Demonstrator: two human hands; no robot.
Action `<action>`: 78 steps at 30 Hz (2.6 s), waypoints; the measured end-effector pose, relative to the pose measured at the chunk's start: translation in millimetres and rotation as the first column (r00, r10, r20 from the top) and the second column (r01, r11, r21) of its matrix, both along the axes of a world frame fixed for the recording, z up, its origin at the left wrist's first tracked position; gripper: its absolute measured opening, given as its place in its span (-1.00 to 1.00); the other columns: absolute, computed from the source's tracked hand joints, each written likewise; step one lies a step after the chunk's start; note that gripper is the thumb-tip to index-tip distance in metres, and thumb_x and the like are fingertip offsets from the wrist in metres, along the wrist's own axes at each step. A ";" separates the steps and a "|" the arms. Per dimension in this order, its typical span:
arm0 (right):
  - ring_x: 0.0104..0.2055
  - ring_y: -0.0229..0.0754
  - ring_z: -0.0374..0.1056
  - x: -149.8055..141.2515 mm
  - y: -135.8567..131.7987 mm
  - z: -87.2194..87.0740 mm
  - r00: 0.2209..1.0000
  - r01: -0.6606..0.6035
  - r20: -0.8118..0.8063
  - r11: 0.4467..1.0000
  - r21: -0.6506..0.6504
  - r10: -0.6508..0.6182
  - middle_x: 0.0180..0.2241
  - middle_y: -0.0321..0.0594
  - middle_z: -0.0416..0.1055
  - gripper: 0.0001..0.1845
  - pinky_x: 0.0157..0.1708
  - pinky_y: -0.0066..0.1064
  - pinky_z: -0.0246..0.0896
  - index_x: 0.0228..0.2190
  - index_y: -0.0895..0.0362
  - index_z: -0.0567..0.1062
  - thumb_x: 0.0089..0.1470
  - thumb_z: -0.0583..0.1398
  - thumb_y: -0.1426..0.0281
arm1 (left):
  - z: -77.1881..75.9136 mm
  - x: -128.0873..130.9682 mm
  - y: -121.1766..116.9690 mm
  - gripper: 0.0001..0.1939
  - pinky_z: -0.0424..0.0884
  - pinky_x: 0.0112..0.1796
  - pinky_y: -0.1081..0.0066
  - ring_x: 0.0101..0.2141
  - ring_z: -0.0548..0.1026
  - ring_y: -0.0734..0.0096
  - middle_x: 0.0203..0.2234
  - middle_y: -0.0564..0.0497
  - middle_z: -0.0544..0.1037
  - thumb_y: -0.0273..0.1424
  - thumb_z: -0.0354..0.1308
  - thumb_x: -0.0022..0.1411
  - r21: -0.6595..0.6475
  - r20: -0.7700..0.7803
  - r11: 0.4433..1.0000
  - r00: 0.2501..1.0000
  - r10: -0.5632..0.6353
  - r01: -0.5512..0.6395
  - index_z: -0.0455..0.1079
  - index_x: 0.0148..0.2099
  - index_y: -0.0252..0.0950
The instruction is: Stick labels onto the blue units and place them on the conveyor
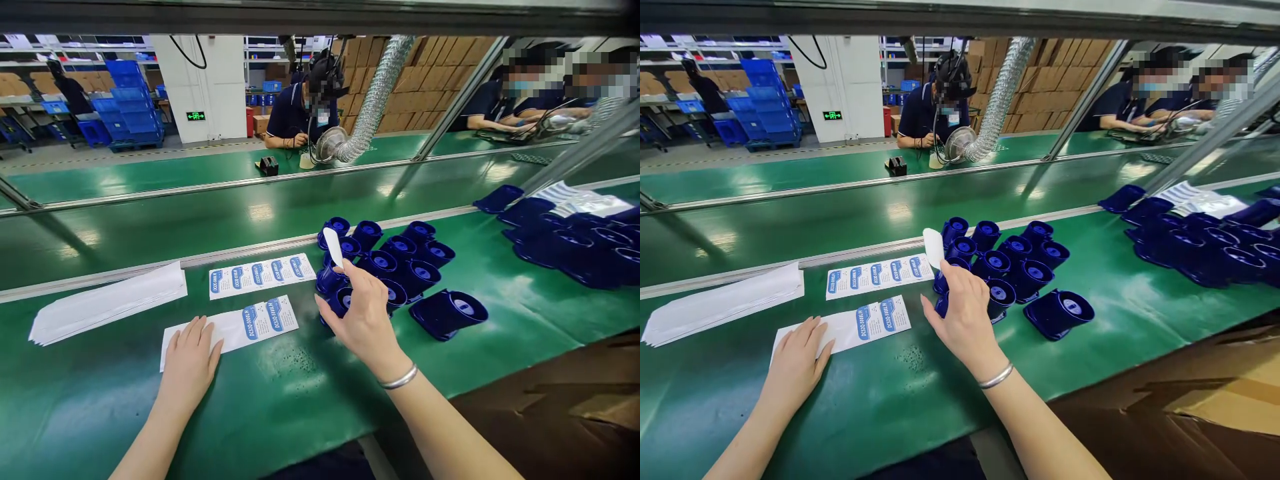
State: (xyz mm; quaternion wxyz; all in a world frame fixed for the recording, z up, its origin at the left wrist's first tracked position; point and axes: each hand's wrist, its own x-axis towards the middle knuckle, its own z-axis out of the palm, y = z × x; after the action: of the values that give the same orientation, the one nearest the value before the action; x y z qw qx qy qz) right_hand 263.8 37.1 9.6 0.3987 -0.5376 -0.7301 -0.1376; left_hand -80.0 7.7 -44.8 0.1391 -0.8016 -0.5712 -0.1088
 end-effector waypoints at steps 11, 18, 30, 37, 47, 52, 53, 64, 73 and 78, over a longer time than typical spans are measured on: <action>-0.02 0.17 0.30 15.5 -12.6 -37.3 1.000 0.003 -0.014 1.000 -0.013 -0.003 -0.08 0.03 0.35 -0.14 0.04 0.13 0.24 0.40 0.12 -0.12 0.28 0.24 0.42 | 17.3 4.3 0.6 -0.61 0.41 0.03 -0.02 0.10 0.45 -0.11 0.14 -0.33 0.44 -0.30 0.08 0.40 0.131 0.212 0.989 0.972 -0.100 0.073 0.29 0.20 -0.33; -0.02 0.07 0.38 0.0 -13.2 -24.6 0.900 -0.272 -0.345 0.962 0.034 0.267 0.01 0.05 0.27 -0.07 0.01 0.08 0.38 0.40 0.05 -0.15 0.23 0.26 0.53 | 56.0 77.1 -30.0 -0.56 0.35 0.11 0.09 0.11 0.46 0.06 0.11 -0.19 0.49 -0.06 0.05 0.39 -0.569 0.806 0.646 0.501 0.316 0.508 0.36 0.17 -0.18; 0.08 0.08 0.36 -72.4 -20.5 34.9 0.456 -0.755 -0.529 0.626 0.197 0.716 0.11 -0.05 0.29 -0.25 0.03 -0.01 0.40 0.20 -0.08 0.28 0.07 0.31 0.65 | 77.6 112.4 9.2 -0.66 0.52 -0.20 0.35 -0.36 0.59 0.34 -0.37 -0.08 0.63 -0.14 0.25 0.28 -0.271 0.369 0.660 -0.557 0.744 0.700 0.52 -0.19 -0.37; -0.23 -0.16 0.42 -63.7 9.6 25.0 -0.021 -0.770 -0.998 0.636 0.059 0.067 -0.27 -0.22 0.47 -0.89 -0.20 -0.36 0.42 -0.30 0.04 0.55 0.20 0.38 0.33 | 53.4 56.9 8.2 -0.54 0.51 -0.03 0.15 -0.18 0.60 0.16 -0.19 -0.17 0.65 -0.15 0.31 0.23 -0.303 0.608 0.726 -0.461 0.646 0.618 0.49 0.05 -0.36; -0.28 -0.20 0.45 -74.4 11.5 -0.6 -0.086 -0.908 -0.962 0.418 -0.033 -0.261 -0.29 -0.26 0.54 -0.73 -0.24 -0.43 0.39 -0.24 0.03 0.55 0.05 0.49 0.33 | 39.4 50.3 5.0 -0.48 0.53 -0.22 0.29 -0.25 0.61 0.17 -0.24 -0.21 0.64 -0.07 0.25 0.26 -0.293 0.637 0.666 -0.379 0.671 0.686 0.47 0.08 -0.37; -0.27 -0.19 0.45 -71.7 10.8 -4.2 -0.054 -0.922 -0.932 0.377 -0.092 -0.359 -0.26 -0.24 0.54 -0.51 -0.19 -0.42 0.39 -0.03 0.00 0.55 0.01 0.51 0.32 | 40.9 52.5 4.3 -0.54 0.53 -0.18 0.27 -0.09 0.57 0.12 -0.05 -0.21 0.60 -0.13 0.20 0.31 -0.368 0.540 0.673 -0.442 0.716 0.641 0.45 0.12 -0.31; -0.29 -0.20 0.45 -71.2 10.2 -4.9 -0.040 -0.927 -0.931 0.362 -0.101 -0.363 -0.29 -0.23 0.54 -0.59 -0.20 -0.43 0.38 -0.10 0.04 0.58 0.02 0.51 0.30 | 42.6 53.3 4.3 -0.56 0.53 -0.14 0.22 -0.05 0.55 0.08 0.00 -0.21 0.58 -0.16 0.20 0.32 -0.371 0.543 0.672 -0.437 0.717 0.641 0.43 0.13 -0.30; -0.41 -0.25 0.23 -82.4 -5.6 -3.2 0.072 -0.938 -0.959 0.307 -0.158 -0.273 -0.47 -0.34 0.36 -0.61 -0.34 -0.45 0.16 -0.45 0.11 0.41 0.03 0.49 0.24 | 52.6 66.2 -1.3 -0.44 0.27 0.22 0.14 0.26 0.32 0.03 0.25 -0.09 0.41 -0.26 0.28 0.30 -0.402 0.724 0.746 -0.314 0.614 0.531 0.29 0.30 -0.15; -0.41 -0.28 0.16 -86.0 -11.8 -8.4 0.107 -0.933 -0.938 0.293 -0.209 -0.328 -0.47 -0.35 0.32 -0.59 -0.36 -0.49 0.06 -0.43 0.13 0.41 0.01 0.51 0.25 | 52.7 70.2 -2.9 -0.46 0.28 0.21 0.10 0.23 0.36 0.01 0.25 -0.11 0.41 -0.22 0.22 0.34 -0.418 0.742 0.702 -0.230 0.630 0.576 0.26 0.31 -0.16; -0.40 -0.27 0.22 -88.3 -10.3 -8.8 0.085 -0.943 -0.921 0.268 -0.198 -0.381 -0.47 -0.34 0.37 -0.59 -0.34 -0.48 0.16 -0.43 0.13 0.43 -0.05 0.54 0.26 | 49.3 69.7 -4.3 -0.50 0.22 0.24 0.12 0.26 0.32 0.04 0.26 -0.08 0.39 -0.21 0.19 0.37 -0.443 0.740 0.690 -0.201 0.642 0.572 0.27 0.30 -0.14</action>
State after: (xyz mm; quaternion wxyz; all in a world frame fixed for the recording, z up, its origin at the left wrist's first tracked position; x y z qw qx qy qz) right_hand 175.6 26.8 0.7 0.4006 -0.3663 -0.3460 0.7652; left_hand -10.3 3.4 4.5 -0.6836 -0.3475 -0.4619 -0.4457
